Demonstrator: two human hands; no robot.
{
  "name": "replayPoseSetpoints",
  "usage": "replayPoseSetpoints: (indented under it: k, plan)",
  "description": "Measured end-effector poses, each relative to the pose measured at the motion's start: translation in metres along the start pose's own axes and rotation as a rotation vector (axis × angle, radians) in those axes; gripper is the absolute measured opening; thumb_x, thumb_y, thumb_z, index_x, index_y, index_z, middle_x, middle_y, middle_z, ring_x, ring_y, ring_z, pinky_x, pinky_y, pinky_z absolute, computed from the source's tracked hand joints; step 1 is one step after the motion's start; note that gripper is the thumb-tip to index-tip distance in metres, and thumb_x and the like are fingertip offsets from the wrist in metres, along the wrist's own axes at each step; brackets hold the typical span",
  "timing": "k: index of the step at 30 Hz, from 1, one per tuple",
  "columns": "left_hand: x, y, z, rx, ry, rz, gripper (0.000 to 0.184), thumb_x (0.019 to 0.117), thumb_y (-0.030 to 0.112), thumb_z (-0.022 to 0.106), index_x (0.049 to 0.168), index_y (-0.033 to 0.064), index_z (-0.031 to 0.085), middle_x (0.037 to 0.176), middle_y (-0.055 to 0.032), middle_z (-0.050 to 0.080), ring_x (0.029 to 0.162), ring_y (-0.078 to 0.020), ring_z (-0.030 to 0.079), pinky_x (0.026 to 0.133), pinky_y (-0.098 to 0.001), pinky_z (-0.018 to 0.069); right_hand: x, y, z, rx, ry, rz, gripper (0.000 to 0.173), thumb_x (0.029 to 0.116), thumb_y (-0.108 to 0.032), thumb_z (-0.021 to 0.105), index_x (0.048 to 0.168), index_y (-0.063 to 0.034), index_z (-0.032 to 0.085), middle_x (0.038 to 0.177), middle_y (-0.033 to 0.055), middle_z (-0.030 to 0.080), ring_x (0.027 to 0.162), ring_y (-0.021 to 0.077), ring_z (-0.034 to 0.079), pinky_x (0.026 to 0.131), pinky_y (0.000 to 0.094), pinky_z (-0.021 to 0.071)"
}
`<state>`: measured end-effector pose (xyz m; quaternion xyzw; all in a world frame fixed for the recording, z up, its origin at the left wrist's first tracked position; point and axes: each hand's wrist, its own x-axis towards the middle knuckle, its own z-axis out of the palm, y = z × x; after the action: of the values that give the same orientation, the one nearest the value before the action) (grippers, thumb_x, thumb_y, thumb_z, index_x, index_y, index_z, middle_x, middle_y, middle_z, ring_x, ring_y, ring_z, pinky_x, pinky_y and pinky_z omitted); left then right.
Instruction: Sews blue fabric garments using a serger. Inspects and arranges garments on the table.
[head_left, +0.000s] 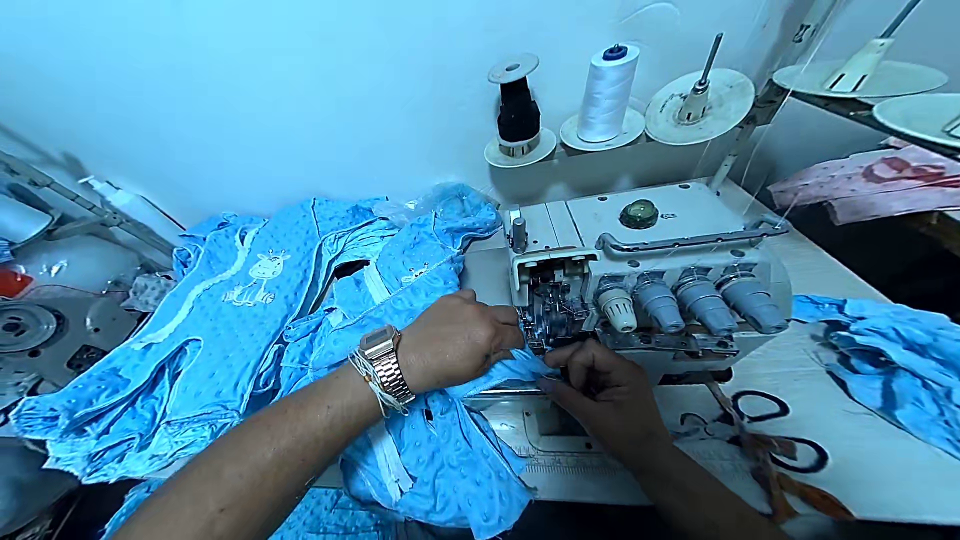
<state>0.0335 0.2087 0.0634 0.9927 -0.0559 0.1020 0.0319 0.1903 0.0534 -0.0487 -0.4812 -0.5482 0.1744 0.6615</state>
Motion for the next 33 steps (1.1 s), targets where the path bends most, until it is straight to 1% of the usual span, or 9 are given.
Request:
replayPoseSetpoints:
  k: [4,8,11,14,17,21,25,28,33]
  plan:
    - [0.006,0.037,0.015,-0.132,0.135,-0.022,0.015,0.0924,0.013,0.063,0.083,0.0074,0.074,0.076,-0.0022,0.063,0.067,-0.015,0.062,0.059,-0.0339,0.048,-0.01,0.005,0.007,0.026,0.05,-0.079,0.016,0.0885,-0.013,0.071,0.081,-0.0131,0.057,0.092,-0.005,0.07,0.07,-0.0059,0.059,0.06,0.0087,0.049]
    - [0.013,0.035,0.013,-0.111,0.099,-0.015,0.014,0.0921,0.016,0.067,0.083,0.0081,0.074,0.077,-0.0027,0.064,0.065,-0.0156,0.061,0.057,-0.0339,0.0451,-0.016,0.005,0.008,0.011,0.092,-0.107,0.012,0.0929,-0.014,0.069,0.087,-0.0133,0.058,0.1,-0.0046,0.072,0.078,-0.005,0.065,0.066,0.0094,0.053]
    - [0.012,0.021,-0.007,-0.061,-0.064,-0.055,0.015,0.0833,0.004,0.075,0.098,0.0091,0.075,0.092,-0.0052,0.072,0.08,-0.0225,0.07,0.066,-0.0451,0.0547,-0.013,0.001,0.009,0.017,0.129,-0.077,0.01,0.0981,-0.017,0.065,0.091,-0.016,0.058,0.098,-0.0063,0.071,0.069,-0.0054,0.062,0.058,0.0098,0.0519]
    - [0.011,0.003,-0.013,-0.081,-0.077,-0.091,0.021,0.0827,-0.005,0.067,0.097,0.008,0.076,0.096,-0.008,0.074,0.087,-0.0261,0.072,0.07,-0.0494,0.0552,-0.006,-0.005,0.011,-0.047,0.137,-0.051,0.007,0.1024,-0.023,0.06,0.1,-0.0201,0.055,0.08,-0.0101,0.061,0.057,-0.0048,0.054,0.051,0.0112,0.0484]
    - [0.009,-0.006,-0.009,-0.349,0.033,-0.162,0.015,0.0958,0.005,0.06,0.091,0.0035,0.075,0.086,-0.0063,0.072,0.08,-0.0146,0.068,0.071,-0.0357,0.0554,0.0,-0.007,0.012,-0.064,0.154,-0.024,0.003,0.1044,-0.023,0.057,0.104,-0.0212,0.055,0.066,-0.01,0.054,0.05,-0.0023,0.051,0.047,0.0143,0.0457]
    - [0.014,0.004,-0.002,-0.539,0.131,-0.299,0.018,0.0966,0.006,0.061,0.08,0.0038,0.068,0.072,-0.0005,0.062,0.065,-0.0021,0.055,0.06,-0.0201,0.0439,0.001,-0.008,0.006,-0.158,0.111,-0.081,0.017,0.1083,-0.023,0.047,0.105,-0.0167,0.062,0.072,-0.0066,0.057,0.054,-0.0011,0.052,0.051,0.0155,0.0479]
    - [0.016,0.013,-0.002,-0.579,0.171,-0.338,0.012,0.0947,0.004,0.064,0.086,0.0029,0.072,0.074,-0.0001,0.066,0.067,0.0001,0.057,0.062,-0.0179,0.0454,-0.002,-0.015,0.001,-0.206,0.036,-0.04,0.024,0.1014,-0.016,0.049,0.105,-0.0102,0.072,0.083,-0.0052,0.062,0.06,-0.0031,0.054,0.055,0.0124,0.0489]
    - [0.018,0.013,-0.008,-0.668,0.138,-0.398,0.011,0.097,0.006,0.064,0.088,0.0037,0.071,0.072,0.002,0.065,0.062,0.0021,0.057,0.058,-0.0152,0.0466,-0.002,-0.021,0.003,-0.263,0.026,0.025,0.023,0.0923,-0.024,0.066,0.111,-0.0116,0.072,0.079,-0.0082,0.057,0.054,-0.0061,0.043,0.049,0.0087,0.0375]
    - [0.019,0.007,-0.016,-0.668,0.006,-0.305,0.004,0.0914,0.002,0.069,0.093,0.0022,0.072,0.081,-0.0022,0.069,0.071,-0.0029,0.062,0.065,-0.0208,0.0499,0.003,-0.025,0.005,-0.354,0.033,0.018,0.014,0.0891,-0.03,0.073,0.09,-0.0158,0.074,0.077,-0.0102,0.054,0.056,-0.0076,0.041,0.05,0.0081,0.0345]
